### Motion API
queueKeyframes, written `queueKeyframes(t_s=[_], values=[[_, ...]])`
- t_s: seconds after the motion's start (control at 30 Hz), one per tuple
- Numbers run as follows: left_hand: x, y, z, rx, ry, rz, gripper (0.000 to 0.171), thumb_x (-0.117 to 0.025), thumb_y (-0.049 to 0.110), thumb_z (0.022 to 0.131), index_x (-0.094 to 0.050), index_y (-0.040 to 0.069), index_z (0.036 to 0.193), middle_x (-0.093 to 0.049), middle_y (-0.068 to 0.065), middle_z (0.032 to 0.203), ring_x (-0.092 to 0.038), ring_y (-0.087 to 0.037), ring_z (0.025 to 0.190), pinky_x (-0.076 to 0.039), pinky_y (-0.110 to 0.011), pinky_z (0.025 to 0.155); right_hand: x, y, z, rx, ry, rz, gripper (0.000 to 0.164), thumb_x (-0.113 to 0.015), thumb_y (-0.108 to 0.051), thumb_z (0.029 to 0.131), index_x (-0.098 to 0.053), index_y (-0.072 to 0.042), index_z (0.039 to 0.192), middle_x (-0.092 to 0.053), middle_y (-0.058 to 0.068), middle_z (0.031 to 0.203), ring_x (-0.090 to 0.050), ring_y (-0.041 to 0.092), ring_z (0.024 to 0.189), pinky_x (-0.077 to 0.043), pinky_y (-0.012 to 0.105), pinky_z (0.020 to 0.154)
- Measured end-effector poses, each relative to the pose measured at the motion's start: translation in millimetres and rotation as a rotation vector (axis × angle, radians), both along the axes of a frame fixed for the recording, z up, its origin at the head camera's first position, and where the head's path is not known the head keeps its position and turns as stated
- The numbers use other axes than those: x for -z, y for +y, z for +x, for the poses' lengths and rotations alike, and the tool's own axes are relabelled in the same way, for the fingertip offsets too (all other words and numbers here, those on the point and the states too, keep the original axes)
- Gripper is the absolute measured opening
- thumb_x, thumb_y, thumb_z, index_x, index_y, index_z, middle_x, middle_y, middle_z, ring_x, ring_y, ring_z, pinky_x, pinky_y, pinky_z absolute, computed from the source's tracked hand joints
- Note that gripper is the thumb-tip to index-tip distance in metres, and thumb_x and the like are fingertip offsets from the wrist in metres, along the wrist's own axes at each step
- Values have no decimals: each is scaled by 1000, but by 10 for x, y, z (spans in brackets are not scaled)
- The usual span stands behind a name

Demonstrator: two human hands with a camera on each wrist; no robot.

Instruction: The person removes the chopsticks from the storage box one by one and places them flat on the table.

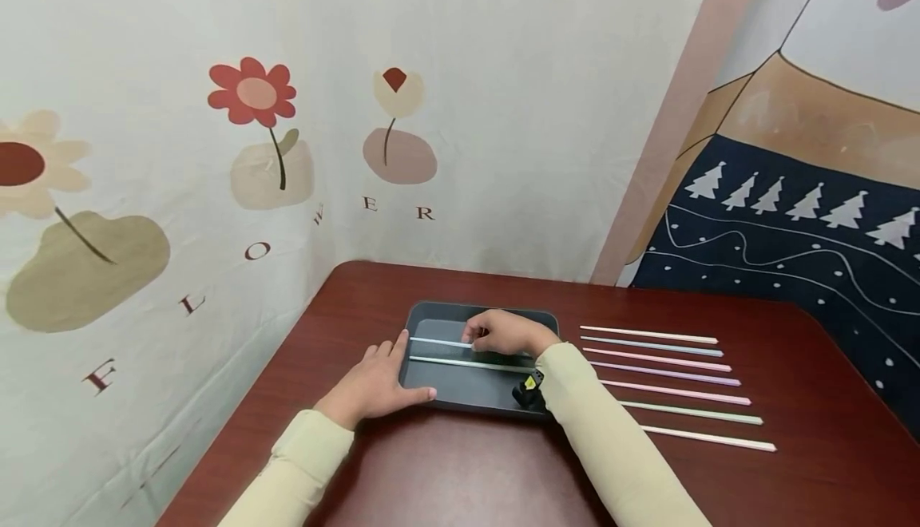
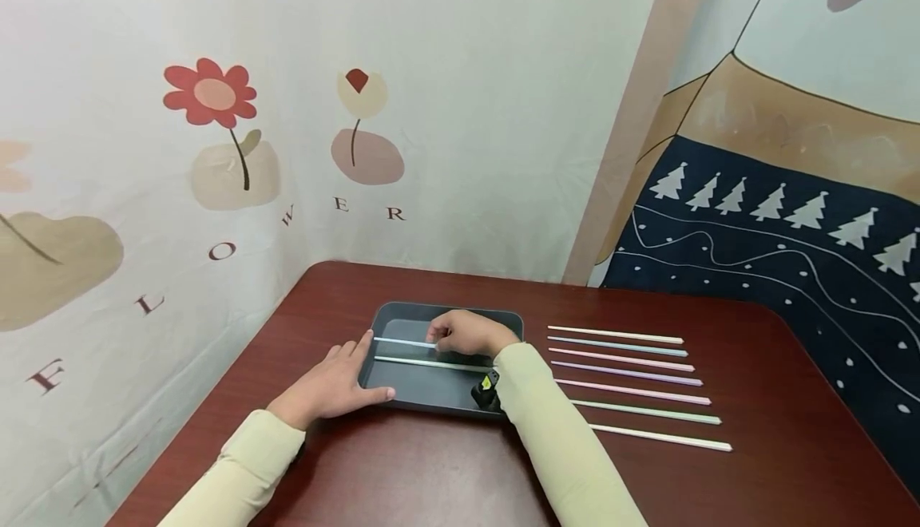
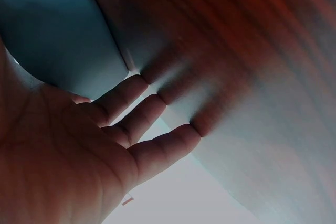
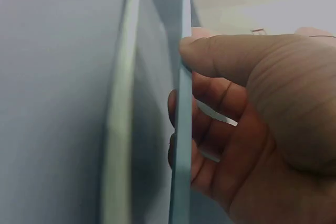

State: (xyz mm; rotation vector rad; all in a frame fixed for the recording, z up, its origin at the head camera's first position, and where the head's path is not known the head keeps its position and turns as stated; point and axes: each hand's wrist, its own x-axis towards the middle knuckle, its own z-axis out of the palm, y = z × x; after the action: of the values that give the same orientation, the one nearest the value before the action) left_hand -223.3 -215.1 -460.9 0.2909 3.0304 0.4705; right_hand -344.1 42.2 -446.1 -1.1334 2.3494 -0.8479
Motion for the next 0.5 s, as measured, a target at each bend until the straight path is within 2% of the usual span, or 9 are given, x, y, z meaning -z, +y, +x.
queueKeyframes(t_s=[0.27,0.5], values=[[11,3,7,-9,-1,-11,124,-62,82,72,-24,-2,156,-49,-20,137,-45,-38,124,-47,-46,96,-234,54,68,6,-9,-108,14,-60,-4,97,-70,-4,107,-63,-2,91,-54,15,80,-47,33,73],[-8,16,20,-23,-20,-16,124,-63,81,72,-22,0,157,-48,-19,137,-44,-36,123,-47,-46,95,-415,137,154,-11,0,-122,13,-61,-5,97,-70,-3,107,-63,-3,90,-55,13,80,-48,31,73]])
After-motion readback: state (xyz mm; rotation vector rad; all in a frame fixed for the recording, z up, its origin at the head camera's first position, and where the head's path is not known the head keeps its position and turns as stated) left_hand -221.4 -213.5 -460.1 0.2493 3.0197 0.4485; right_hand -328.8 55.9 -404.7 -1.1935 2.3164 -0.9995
